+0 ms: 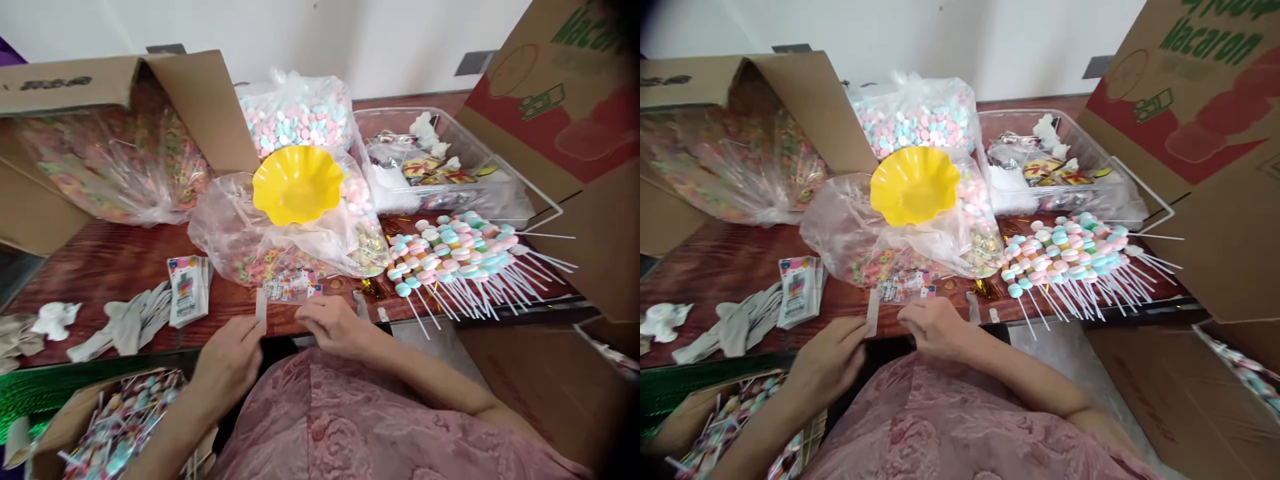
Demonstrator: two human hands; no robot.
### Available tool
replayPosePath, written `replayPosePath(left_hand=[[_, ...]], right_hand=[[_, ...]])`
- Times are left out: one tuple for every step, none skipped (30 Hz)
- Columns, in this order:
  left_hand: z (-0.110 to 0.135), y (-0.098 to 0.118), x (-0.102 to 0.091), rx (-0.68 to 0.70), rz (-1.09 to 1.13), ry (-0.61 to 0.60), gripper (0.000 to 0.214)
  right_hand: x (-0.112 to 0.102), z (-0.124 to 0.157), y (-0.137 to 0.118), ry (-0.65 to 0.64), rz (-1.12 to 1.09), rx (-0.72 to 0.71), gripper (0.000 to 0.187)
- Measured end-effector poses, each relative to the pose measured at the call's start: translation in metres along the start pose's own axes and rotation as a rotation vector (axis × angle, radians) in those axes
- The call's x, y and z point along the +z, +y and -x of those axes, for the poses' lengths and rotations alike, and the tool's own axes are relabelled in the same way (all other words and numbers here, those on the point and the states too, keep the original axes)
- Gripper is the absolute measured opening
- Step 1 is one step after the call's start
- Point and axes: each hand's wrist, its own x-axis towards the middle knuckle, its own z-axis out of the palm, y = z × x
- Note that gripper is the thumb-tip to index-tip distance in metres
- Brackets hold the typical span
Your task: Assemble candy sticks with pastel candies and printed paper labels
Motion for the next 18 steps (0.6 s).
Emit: replayPosePath(left_hand=[[-0.031,0.014,0.002,0.054,0.009,0.013,0.035],[-0.058,0.026,0.003,0.093,-0.005,-0.013,0.034],[-0.081,0.035,0.006,0.102,-0.032,-0.058,0.034],[-0.099,0.040,0.009,0.106,-0.063,-0.097,0.035],[-0.111,0.044,0.012,0.115,-0.096,-0.129,0.035],[-0.118,0.044,0.016,0.119,-0.126,-0.147,0.035],[-0.122,0.043,0.020,0.124,-0.148,-0.147,0.034],[-0.122,0.041,0.024,0.124,-0.162,-0.137,0.034],[-0.121,0.038,0.027,0.115,-0.165,-0.121,0.033],[-0.118,0.036,0.028,0.103,-0.159,-0.105,0.033],[-0.115,0.033,0.029,0.089,-0.148,-0.094,0.032],[-0.113,0.031,0.028,0.081,-0.135,-0.091,0.031],[-0.111,0.030,0.026,0.082,-0.121,-0.094,0.031],[-0.110,0.029,0.023,0.091,-0.107,-0.104,0.031],[-0.109,0.028,0.019,0.107,-0.096,-0.119,0.031],[-0.108,0.028,0.015,0.129,-0.088,-0.137,0.030],[-0.108,0.029,0.012,0.154,-0.086,-0.157,0.028],[-0.109,0.030,0.009,0.180,-0.093,-0.175,0.025]], right_hand=[[-0.012,0.006,0.004,0.081,0.066,0.001,0.019],[-0.026,0.012,0.007,0.159,0.142,0.015,0.019],[-0.042,0.020,0.011,0.224,0.232,0.046,0.018],[-0.059,0.031,0.014,0.286,0.336,0.083,0.018],[-0.076,0.042,0.018,0.333,0.449,0.137,0.018],[-0.092,0.055,0.022,0.375,0.562,0.223,0.016],[-0.107,0.069,0.026,0.405,0.684,0.290,0.015],[-0.119,0.083,0.030,0.425,0.807,0.357,0.016],[-0.129,0.097,0.034,0.414,0.929,0.437,0.017],[-0.135,0.108,0.037,0.382,1.022,0.518,0.019],[-0.138,0.117,0.041,0.342,1.077,0.589,0.022],[-0.140,0.124,0.045,0.302,1.107,0.659,0.024],[-0.139,0.128,0.048,0.272,1.114,0.730,0.026],[-0.137,0.130,0.051,0.255,1.108,0.804,0.028],[-0.134,0.130,0.054,0.248,1.096,0.881,0.029],[-0.132,0.129,0.057,0.245,1.084,0.953,0.030],[-0.130,0.127,0.059,0.244,1.071,1.013,0.031],[-0.128,0.125,0.062,0.241,1.055,1.053,0.031]])
